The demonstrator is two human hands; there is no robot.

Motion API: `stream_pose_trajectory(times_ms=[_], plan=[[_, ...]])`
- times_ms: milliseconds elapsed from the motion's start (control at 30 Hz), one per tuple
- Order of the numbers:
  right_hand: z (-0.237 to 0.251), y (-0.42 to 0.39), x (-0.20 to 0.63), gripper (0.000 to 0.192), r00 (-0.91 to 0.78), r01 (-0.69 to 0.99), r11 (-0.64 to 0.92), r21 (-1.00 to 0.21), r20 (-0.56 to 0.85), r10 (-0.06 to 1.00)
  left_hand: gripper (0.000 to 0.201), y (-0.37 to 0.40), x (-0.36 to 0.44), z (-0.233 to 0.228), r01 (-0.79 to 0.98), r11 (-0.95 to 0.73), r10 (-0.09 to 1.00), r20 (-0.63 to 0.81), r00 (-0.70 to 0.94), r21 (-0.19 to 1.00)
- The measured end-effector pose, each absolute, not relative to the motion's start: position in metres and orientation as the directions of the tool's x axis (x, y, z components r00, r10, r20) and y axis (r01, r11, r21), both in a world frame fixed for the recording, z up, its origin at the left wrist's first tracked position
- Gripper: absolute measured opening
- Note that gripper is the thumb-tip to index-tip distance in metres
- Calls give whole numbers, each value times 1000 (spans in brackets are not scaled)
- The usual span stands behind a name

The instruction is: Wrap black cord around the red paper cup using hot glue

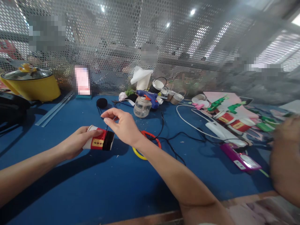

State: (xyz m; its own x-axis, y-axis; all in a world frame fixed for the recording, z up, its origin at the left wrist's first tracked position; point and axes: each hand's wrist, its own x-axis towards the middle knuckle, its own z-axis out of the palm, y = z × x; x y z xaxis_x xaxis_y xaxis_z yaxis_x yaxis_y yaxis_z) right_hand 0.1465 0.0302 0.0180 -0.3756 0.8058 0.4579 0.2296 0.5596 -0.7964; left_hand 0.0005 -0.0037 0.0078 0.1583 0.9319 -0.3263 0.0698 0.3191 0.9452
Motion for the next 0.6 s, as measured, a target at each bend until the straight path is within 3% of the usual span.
stream_pose_trajectory(times_ms=[367, 600], plan=[[11, 37, 146, 9, -397, 273, 538, -798, 415, 818, 18, -9, -4, 4, 251, 84, 963, -143, 227, 964], [11, 36, 147, 10, -429, 290, 502, -815, 357, 829, 20, -9, -5, 3, 271, 30, 966, -97, 238, 962]])
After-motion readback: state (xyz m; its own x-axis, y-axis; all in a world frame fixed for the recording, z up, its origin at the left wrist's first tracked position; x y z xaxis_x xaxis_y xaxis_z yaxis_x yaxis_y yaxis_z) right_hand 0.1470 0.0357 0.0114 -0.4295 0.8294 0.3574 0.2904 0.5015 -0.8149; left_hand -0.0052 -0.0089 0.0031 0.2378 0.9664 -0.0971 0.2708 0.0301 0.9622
